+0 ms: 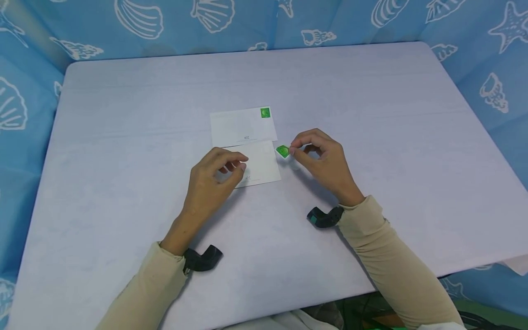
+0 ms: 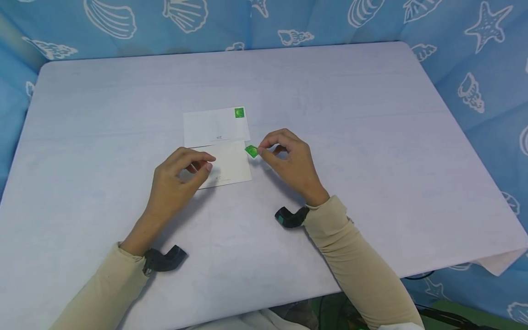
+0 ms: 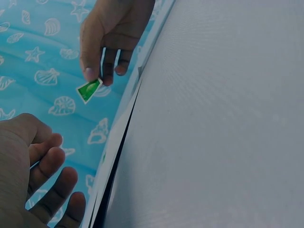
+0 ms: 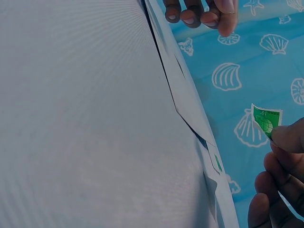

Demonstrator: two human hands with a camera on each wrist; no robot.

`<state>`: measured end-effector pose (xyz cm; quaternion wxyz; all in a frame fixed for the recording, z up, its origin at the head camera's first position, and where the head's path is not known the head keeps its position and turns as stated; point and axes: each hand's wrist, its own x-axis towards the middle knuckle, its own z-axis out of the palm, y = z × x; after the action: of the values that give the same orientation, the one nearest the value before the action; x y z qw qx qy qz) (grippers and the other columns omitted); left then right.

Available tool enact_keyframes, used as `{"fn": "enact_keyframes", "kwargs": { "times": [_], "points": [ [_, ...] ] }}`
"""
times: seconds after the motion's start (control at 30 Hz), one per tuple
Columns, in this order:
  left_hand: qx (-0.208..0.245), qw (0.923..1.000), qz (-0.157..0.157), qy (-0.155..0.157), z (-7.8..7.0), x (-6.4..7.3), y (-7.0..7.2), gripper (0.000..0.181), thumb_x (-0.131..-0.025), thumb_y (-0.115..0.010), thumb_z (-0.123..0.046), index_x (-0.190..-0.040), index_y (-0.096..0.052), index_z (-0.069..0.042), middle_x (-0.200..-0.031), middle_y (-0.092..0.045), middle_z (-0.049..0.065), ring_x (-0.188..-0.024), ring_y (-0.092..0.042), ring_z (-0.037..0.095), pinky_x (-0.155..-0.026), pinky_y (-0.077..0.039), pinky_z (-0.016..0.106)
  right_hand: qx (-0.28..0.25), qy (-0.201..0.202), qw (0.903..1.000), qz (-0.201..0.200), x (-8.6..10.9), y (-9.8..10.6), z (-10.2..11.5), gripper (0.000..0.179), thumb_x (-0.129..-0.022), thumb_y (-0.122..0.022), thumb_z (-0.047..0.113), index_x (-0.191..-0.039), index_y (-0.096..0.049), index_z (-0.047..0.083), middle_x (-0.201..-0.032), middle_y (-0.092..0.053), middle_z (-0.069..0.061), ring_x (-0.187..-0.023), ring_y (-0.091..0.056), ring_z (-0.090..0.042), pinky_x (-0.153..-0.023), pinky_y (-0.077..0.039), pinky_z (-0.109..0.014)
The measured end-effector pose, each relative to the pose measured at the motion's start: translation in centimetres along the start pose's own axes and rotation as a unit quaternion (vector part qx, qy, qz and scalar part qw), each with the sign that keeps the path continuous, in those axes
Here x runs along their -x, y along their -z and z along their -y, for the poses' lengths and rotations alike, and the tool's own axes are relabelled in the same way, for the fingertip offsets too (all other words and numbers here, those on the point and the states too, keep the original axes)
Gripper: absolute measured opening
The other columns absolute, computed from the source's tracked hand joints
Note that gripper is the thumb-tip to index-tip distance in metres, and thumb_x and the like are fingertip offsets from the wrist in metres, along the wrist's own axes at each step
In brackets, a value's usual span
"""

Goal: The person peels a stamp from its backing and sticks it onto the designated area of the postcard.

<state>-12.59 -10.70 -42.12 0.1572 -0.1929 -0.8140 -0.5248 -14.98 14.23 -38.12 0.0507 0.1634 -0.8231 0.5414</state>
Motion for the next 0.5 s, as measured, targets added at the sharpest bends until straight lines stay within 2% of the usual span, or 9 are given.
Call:
{"fn": "enact_keyframes", "kwargs": {
  "times": [0.23, 0.5],
  "points": [
    [-0.005, 1.0, 0.0, 0.003, 0.08, 0.03, -0.13, 0.016, -0.091, -0.069, -0.003, -0.104, -0.075, -0.009, -0.1, -0.067, 0.0, -0.085, -0.06, 0.011, -0.074, -0.051, 0.03, -0.012, 0.003, 0.9999, 0.001, 0.05, -0.05, -0.18, 0.006, -0.089, -0.07, -0.006, -0.095, -0.069, -0.009, -0.104, -0.064, -0.019, -0.095, -0.058, -0.018, -0.082, -0.05, -0.027],
    [-0.006, 0.9999, -0.001, -0.008, 0.34, 0.06, -0.27, 0.017, -0.091, -0.069, -0.003, -0.104, -0.075, -0.01, -0.099, -0.067, 0.0, -0.085, -0.061, 0.011, -0.074, -0.051, 0.03, -0.009, 0.013, 0.9999, -0.002, 0.07, -0.19, -0.28, 0.005, -0.089, -0.069, -0.007, -0.094, -0.069, -0.009, -0.104, -0.064, -0.019, -0.095, -0.058, -0.02, -0.081, -0.05, -0.027]
  ]
}}
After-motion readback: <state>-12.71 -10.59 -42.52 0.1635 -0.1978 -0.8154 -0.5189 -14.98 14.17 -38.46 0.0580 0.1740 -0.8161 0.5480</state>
